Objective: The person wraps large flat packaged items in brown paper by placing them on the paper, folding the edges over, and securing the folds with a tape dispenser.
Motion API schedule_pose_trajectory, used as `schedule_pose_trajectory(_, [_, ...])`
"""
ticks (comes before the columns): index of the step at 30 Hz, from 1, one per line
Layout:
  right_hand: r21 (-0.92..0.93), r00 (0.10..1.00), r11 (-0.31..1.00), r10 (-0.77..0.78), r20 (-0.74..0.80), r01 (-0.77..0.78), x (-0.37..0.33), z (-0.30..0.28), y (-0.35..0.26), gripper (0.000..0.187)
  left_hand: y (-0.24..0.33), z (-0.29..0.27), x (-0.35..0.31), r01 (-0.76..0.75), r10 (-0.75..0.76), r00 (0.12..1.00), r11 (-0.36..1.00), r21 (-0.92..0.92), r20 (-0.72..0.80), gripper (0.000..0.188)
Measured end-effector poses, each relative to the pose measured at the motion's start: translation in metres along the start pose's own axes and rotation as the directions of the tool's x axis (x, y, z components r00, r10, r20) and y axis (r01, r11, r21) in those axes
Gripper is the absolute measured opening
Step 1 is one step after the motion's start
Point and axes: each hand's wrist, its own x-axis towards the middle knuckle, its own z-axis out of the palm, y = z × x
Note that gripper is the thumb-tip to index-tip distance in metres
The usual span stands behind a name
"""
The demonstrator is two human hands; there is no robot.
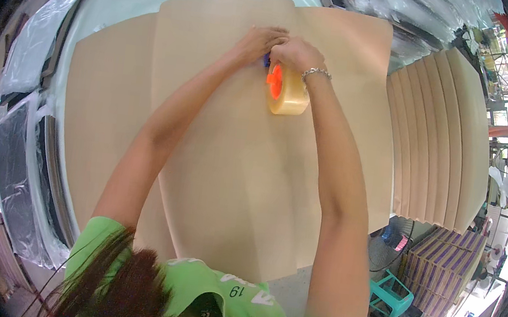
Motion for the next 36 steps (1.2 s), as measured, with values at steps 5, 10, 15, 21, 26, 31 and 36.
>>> schedule_pose_trajectory(5, [0.122,0.993,0.991,-0.066,0.096,0.054,-0.008,-0.016,-0.003,0.042,-0.011,0.009,-0.024,0.069,-0.045,0.997,0.913,0.402,-0.069,0.045])
schedule_pose_trajectory(10, [0.132,0.958,0.971,-0.222,0.184,0.200,-0.060,0.000,0.027,0.044,-0.010,0.012,-0.023,0.051,-0.022,0.997,0.923,0.382,-0.081,0.046])
schedule_pose_trajectory(15, [0.069,0.982,0.992,0.093,0.166,-0.106,-0.246,0.074,0.061,0.040,-0.005,0.007,-0.029,0.100,-0.098,0.995,0.941,0.324,-0.023,0.048])
schedule_pose_trajectory(21, [-0.099,0.810,0.947,0.314,0.495,-0.306,-0.317,0.083,0.071,0.036,-0.014,0.020,-0.026,0.135,-0.082,0.984,0.920,0.369,-0.155,0.052])
schedule_pose_trajectory(26, [0.069,0.217,0.842,0.058,0.974,-0.535,-0.222,0.093,0.138,0.042,-0.009,0.027,-0.020,0.127,-0.052,0.978,0.914,0.385,-0.200,0.055])
schedule_pose_trajectory(31, [0.224,0.269,0.866,-0.109,0.957,-0.446,-0.328,0.133,0.243,0.034,-0.006,0.025,-0.031,0.147,-0.086,0.982,0.906,0.396,-0.166,0.057])
schedule_pose_trajectory(36, [0.839,0.935,0.452,-0.028,0.352,-0.303,-0.419,0.072,0.337,0.032,0.108,0.080,-0.124,-0.130,0.087,0.985,0.940,0.315,0.148,0.064])
